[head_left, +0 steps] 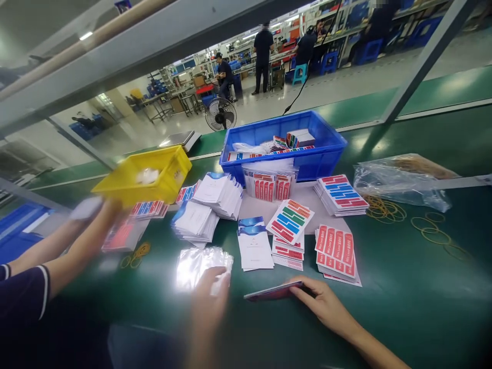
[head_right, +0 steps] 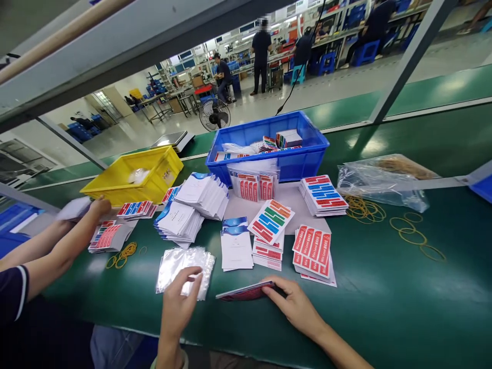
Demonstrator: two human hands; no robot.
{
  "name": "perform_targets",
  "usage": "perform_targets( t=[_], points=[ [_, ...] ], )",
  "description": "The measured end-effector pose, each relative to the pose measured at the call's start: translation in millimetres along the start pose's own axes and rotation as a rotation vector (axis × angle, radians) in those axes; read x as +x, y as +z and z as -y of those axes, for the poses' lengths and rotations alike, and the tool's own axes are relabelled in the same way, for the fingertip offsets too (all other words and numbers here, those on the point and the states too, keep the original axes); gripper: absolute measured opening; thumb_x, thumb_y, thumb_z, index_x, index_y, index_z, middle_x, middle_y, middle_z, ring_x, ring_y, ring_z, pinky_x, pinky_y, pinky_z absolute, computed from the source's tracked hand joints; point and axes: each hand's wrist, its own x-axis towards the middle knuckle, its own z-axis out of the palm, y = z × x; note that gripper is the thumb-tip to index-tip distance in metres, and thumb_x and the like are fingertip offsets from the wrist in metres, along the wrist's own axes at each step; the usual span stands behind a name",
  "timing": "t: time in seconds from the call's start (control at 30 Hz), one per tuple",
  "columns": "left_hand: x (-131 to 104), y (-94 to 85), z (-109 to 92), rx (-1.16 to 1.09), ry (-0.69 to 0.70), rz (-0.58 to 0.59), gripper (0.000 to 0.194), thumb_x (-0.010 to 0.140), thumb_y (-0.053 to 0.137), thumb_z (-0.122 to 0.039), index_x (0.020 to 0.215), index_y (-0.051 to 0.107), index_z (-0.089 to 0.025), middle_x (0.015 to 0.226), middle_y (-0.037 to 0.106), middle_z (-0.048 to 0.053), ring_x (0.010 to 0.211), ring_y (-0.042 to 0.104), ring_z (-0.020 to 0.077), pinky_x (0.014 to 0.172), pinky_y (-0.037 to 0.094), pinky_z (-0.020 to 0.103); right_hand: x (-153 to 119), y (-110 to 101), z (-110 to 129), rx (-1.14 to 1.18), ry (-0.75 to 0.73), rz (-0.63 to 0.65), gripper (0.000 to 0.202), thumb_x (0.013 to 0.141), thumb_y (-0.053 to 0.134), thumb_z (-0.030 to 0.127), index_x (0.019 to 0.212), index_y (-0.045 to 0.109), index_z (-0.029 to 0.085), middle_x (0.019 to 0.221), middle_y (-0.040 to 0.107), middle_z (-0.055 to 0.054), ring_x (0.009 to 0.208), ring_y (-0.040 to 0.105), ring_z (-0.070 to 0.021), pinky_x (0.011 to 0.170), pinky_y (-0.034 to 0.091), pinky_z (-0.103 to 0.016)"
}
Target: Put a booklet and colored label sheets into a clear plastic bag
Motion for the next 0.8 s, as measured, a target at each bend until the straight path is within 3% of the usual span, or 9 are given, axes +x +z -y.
perform_targets(
  t=[0.07,0.1,0.23,0.3,0.43,0.53,0.67,0.8],
  points=[
    [-4.6,-6.7,28.6,0.130,-0.282,-0.040,0.038,0.083,0.051,-0.051,0.100,0.060,-0.018,0.094,0.061,0.006,0.081,0.056,0.0193,0.072,0.046,0.033,-3.6,-4.3,-3.4,0.003,0.011,-0.016,0.035,0.091,0.047,0.044,0.103,0.063,0.015,0.109,0.061,-0.008,0.101,0.056,-0.0188,0.092,0.041,-0.028],
    [-7.4,-7.4,42.1,0.187,-0.329,-0.022,0.043,0.081,0.051,-0.053,0.102,0.059,-0.017,0.093,0.060,0.006,0.079,0.056,0.0198,0.072,0.046,0.035,-4.7,-4.7,-5.3,0.000,0.019,-0.008,0.036,0.090,0.048,0.044,0.106,0.062,0.016,0.115,0.059,-0.008,0.107,0.054,-0.0195,0.096,0.039,-0.029],
    [-18.1,1.4,78.8,0.347,-0.270,0.106,0.034,0.086,0.042,-0.043,0.098,0.058,-0.016,0.092,0.059,0.007,0.075,0.056,0.0191,0.070,0.043,0.033,-2.7,1.8,-10.6,-0.044,0.077,0.072,0.039,0.090,0.046,0.049,0.113,0.062,0.021,0.127,0.053,-0.006,0.120,0.047,-0.0211,0.107,0.030,-0.032],
    [-20.3,6.3,84.8,0.366,-0.252,0.084,0.030,0.089,0.035,-0.033,0.091,0.059,-0.016,0.088,0.059,0.007,0.074,0.056,0.0185,0.069,0.042,0.031,-0.1,5.5,-12.4,-0.045,0.096,0.089,0.042,0.090,0.045,0.050,0.114,0.062,0.021,0.128,0.052,-0.006,0.122,0.045,-0.0229,0.108,0.030,-0.033],
    [-18.4,8.4,75.0,0.332,-0.268,0.011,0.026,0.087,0.032,-0.023,0.075,0.054,-0.016,0.071,0.055,0.005,0.066,0.052,0.0160,0.064,0.039,0.027,1.8,7.4,-20.8,0.043,0.112,0.090,0.049,0.089,0.046,0.051,0.123,0.054,0.018,0.135,0.045,-0.009,0.125,0.041,-0.0271,0.106,0.035,-0.033],
    [-15.8,6.1,57.3,0.282,-0.374,-0.122,0.017,0.082,0.035,-0.019,0.071,0.048,-0.016,0.063,0.048,0.002,0.056,0.045,0.0132,0.056,0.036,0.024,-0.1,7.1,-31.6,0.169,0.168,0.090,0.061,0.087,0.046,0.055,0.133,0.040,0.015,0.142,0.035,-0.012,0.130,0.036,-0.0267,0.109,0.032,-0.031],
    [-14.3,1.9,44.2,0.157,-0.449,-0.335,0.016,0.082,0.042,-0.028,0.083,0.054,-0.017,0.072,0.056,0.002,0.062,0.052,0.0137,0.061,0.041,0.025,-3.2,7.3,-40.0,0.330,0.268,0.054,0.084,0.084,0.048,0.060,0.144,0.012,0.014,0.148,0.020,-0.015,0.135,0.025,-0.0270,0.113,0.025,-0.031],
    [-17.6,2.0,43.4,-0.095,-0.476,-0.355,0.036,0.083,0.050,-0.043,0.105,0.055,-0.014,0.088,0.061,0.008,0.074,0.059,0.0176,0.067,0.047,0.029,-4.2,6.2,-32.0,0.365,0.321,0.015,0.103,0.079,0.049,0.066,0.146,-0.012,0.018,0.149,0.016,-0.016,0.131,0.031,-0.0318,0.101,0.044,-0.036]
  ],
)
